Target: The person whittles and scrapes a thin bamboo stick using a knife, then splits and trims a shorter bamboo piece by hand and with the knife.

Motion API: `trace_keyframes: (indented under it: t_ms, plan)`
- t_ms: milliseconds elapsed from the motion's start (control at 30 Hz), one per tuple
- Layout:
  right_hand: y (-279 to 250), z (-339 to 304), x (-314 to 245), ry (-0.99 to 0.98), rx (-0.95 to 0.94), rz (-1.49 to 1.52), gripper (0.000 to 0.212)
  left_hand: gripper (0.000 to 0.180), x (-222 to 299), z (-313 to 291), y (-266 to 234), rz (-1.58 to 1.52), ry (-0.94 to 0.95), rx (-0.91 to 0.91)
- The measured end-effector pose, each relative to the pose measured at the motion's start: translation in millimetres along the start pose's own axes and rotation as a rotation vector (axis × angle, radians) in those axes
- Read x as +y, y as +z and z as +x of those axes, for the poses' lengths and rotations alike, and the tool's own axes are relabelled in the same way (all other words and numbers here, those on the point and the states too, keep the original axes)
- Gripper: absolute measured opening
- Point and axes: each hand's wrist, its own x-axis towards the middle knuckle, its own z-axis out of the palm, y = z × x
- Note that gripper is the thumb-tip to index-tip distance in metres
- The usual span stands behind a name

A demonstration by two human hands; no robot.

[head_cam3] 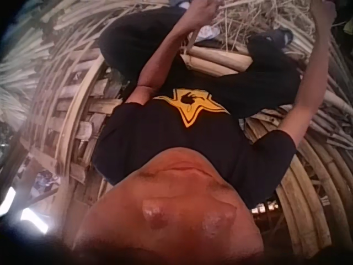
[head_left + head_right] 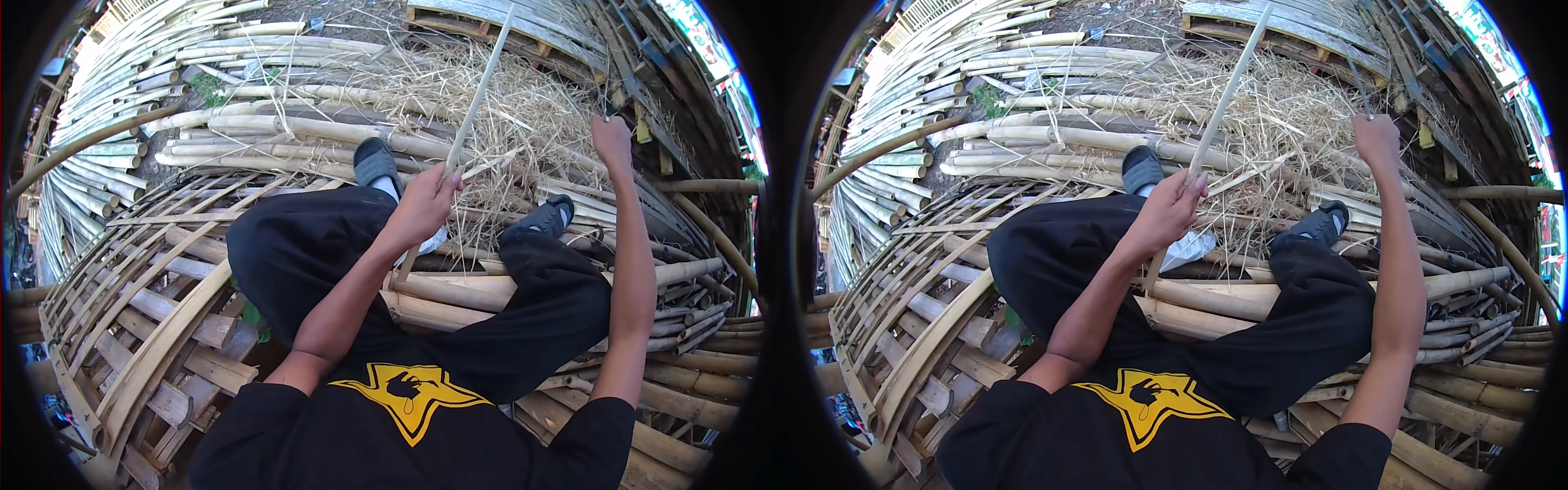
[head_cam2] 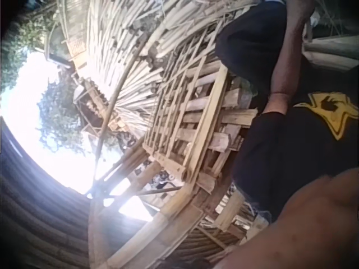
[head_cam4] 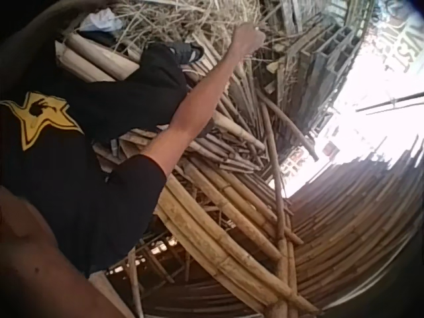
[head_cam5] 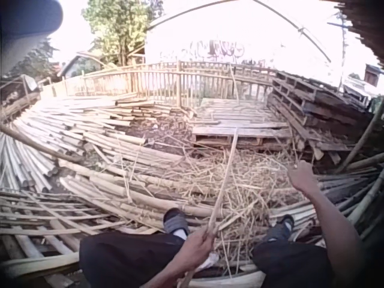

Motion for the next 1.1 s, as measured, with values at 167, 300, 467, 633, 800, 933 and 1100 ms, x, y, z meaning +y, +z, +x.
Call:
trace_keyframes:
  t_ms: [167, 300, 467, 633, 800, 933, 1100]
  plan:
    - [27.4, -86.3, -53.2, -0.34, -0.375, -0.012, 0.036, 0.021, -9.6, 2.7, 7.5, 0.354, 0.234, 0.198]
    - [47.0, -128.8, -87.1, -0.51, -0.504, -0.041, 0.033, 0.021, -13.5, 6.9, 7.1, 0.557, 0.146, 0.221]
    - [67.5, -138.9, -93.5, -0.596, -0.564, -0.028, 0.03, 0.022, -15.3, 8.3, 9.7, 0.574, 0.105, 0.242]
    - [66.8, -139.0, -97.5, -0.651, -0.473, -0.105, 0.025, 0.026, -18.0, 7.3, 13.3, 0.671, 0.085, 0.247]
    - [73.1, -126.6, -98.8, -0.623, -0.429, -0.169, 0.023, 0.017, -16.6, 12.0, 12.6, 0.655, 0.077, 0.217]
    - [76.1, -113.0, -106.3, -0.638, -0.387, -0.249, 0.025, 0.016, -17.2, 10.7, 3.5, 0.561, 0.1, 0.248]
    - [17.8, 32.3, 34.1, 0.184, -0.037, -0.18, 0.033, 0.022, -19.6, -17.9, 12.9, 0.439, 0.226, 0.228]
